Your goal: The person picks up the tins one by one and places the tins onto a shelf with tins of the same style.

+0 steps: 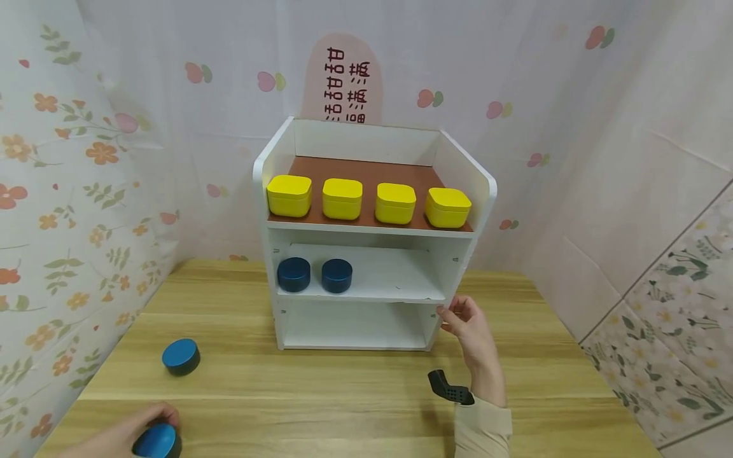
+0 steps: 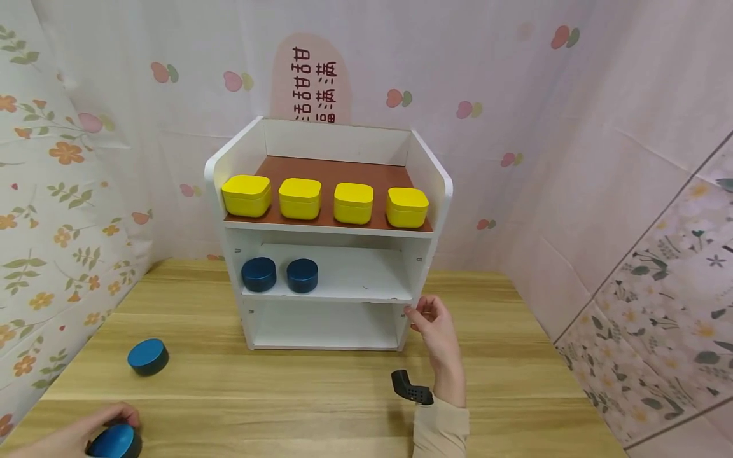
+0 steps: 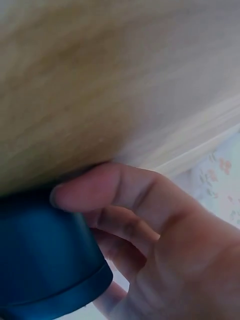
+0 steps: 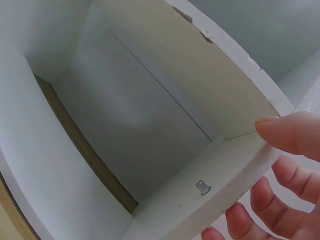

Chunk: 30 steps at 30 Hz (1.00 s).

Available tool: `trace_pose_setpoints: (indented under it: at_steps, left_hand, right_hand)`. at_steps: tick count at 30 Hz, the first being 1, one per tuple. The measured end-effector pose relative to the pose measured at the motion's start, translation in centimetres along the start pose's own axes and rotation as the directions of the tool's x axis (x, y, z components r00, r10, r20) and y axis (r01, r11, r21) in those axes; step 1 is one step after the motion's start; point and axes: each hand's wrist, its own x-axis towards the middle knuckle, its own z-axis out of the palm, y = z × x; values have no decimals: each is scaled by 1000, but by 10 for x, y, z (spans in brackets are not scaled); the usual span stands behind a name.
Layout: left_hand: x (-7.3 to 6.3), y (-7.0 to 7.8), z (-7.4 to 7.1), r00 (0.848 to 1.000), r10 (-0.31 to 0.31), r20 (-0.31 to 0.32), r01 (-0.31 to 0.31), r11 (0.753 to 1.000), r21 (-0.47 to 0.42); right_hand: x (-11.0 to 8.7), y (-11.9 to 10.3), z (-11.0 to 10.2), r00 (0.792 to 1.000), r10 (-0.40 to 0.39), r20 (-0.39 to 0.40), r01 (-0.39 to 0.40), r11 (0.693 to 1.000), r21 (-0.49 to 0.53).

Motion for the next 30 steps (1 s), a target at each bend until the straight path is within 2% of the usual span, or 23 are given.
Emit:
trace_pose_setpoints:
  at_steps: [1, 3, 5, 10, 13, 17, 22, 26, 30]
  left_hand:
    - [-1, -1, 4, 999, -15, -29, 16, 1000, 12]
    - [0, 0, 7, 998, -60, -37, 60, 998, 9]
    - [2, 3, 4, 996, -83, -20, 83, 996, -13]
    - [9, 15, -3, 993, -106, 51, 114, 975, -190]
    - [14, 24, -6, 982, -173, 79, 188, 946, -265]
    - [23, 35, -10, 972, -225, 69, 235, 946, -224]
    - [37, 46, -13, 977, -214, 24, 215, 964, -154]
    - [53, 59, -15, 976, -219, 1, 216, 963, -162]
    - [76, 76, -17, 978, -210, -13, 205, 965, -164]
  right_hand:
    - [0, 0, 0, 1000, -1, 0, 1, 1000, -2]
    - [1, 1, 0, 1000, -1, -1, 1, 1000, -4]
    - [1, 1, 0, 1000, -2, -2, 2, 1000, -4]
    - [1, 2, 1, 1000, 8, -7, -8, 1000, 2]
    - [1, 2, 1, 1000, 12, -11, -12, 1000, 1]
    - [0, 1, 1, 1000, 11, -12, -11, 1000, 5]
    - [0, 1, 2, 1000, 9, -4, -9, 1000, 8]
    - [-1, 1, 2, 1000, 4, -2, -4, 1000, 14]
    - [-1, 1, 1, 1000, -1, -6, 1, 1000, 15]
